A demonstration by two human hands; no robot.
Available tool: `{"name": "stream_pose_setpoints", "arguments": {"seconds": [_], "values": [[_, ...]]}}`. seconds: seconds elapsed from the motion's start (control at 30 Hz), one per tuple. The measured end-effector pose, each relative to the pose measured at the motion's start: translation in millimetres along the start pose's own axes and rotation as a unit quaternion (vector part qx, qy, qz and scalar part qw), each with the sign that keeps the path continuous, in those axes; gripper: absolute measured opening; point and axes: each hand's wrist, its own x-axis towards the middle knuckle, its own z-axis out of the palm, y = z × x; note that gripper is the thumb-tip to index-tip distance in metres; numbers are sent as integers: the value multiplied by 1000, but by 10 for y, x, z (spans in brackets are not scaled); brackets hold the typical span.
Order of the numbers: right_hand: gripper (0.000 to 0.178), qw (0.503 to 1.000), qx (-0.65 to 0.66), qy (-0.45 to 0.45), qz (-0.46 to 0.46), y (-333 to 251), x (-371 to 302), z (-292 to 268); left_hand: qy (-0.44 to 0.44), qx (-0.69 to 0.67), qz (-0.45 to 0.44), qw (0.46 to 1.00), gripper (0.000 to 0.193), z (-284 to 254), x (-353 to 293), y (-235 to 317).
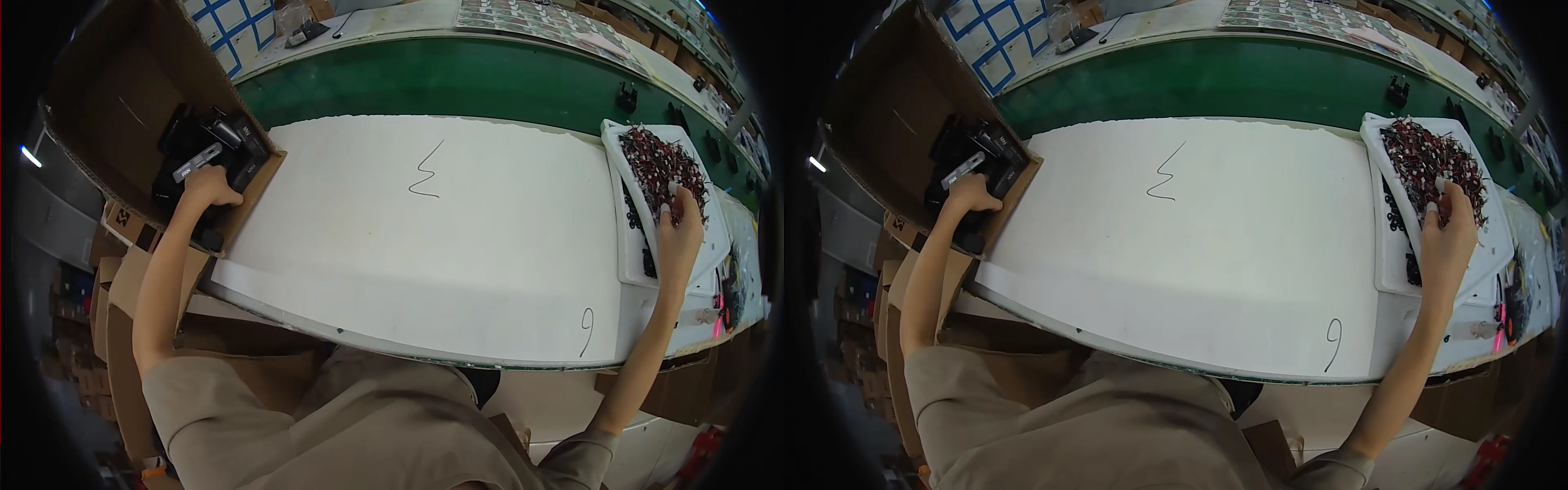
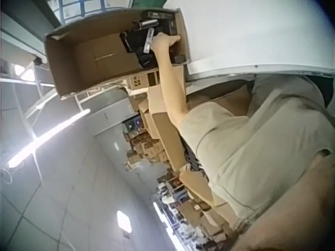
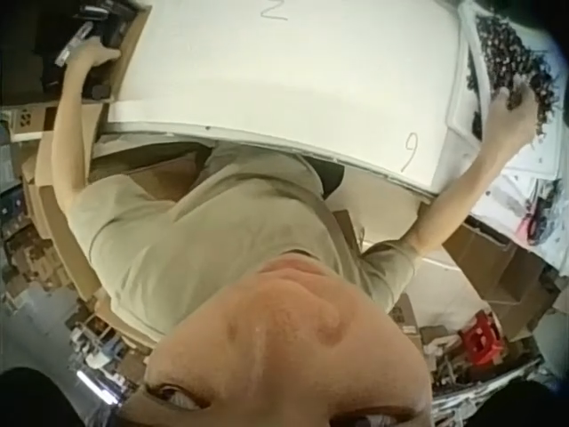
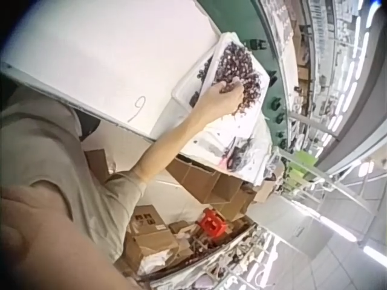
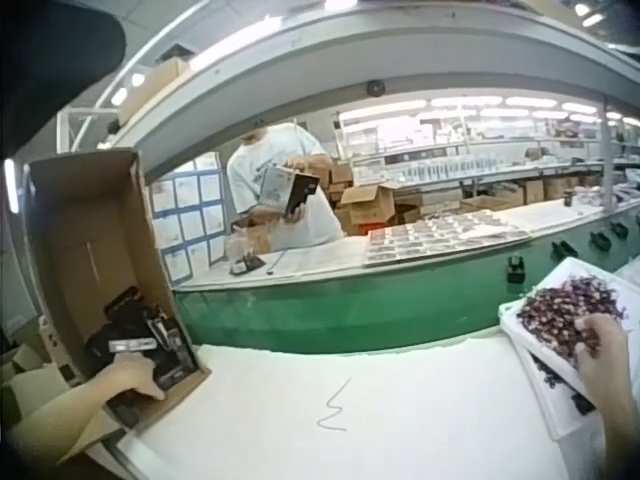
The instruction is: The person assembles small electronic devices by placing internal wiring harnesses and electronic components into plastic casings by hand, taking the components from plastic trays and cardboard boxes.
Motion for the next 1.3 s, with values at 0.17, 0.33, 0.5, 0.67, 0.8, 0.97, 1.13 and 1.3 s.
{"name": "stream_pose_setpoints", "arguments": {"seconds": [0.17, 0.33, 0.5, 0.67, 0.8, 0.97, 1.13, 1.3], "values": [[31, 1000, 0, -1, 11, 16, 4, 11, 122, 14, 61, 991, 74, -96, -609, 341], [30, 1000, -28, 10, 10, 14, -2, 23, 165, -113, 202, 959, 56, -252, -811, 809], [30, 1000, -16, 13, 9, -7, -11, 42, 148, -227, 315, 909, 49, -328, -812, 1385], [30, 999, -23, 24, 36, -91, 15, 14, 243, -276, 436, 821, 43, -503, -851, 2011], [33, 995, 81, 42, 44, -129, 29, -57, 255, -317, 492, 770, 44, -680, -947, 2348], [26, 978, 195, 14, 65, -403, 70, -188, 255, -470, 529, 659, 48, -1092, -1012, 2485], [21, 931, 346, -73, 89, -701, 95, -187, 283, -478, 523, 647, 43, -1547, -1042, 2534], [18, 916, 312, -218, 127, -788, 151, 21, 360, -315, 571, 667, 38, -1679, -1148, 2749]]}}
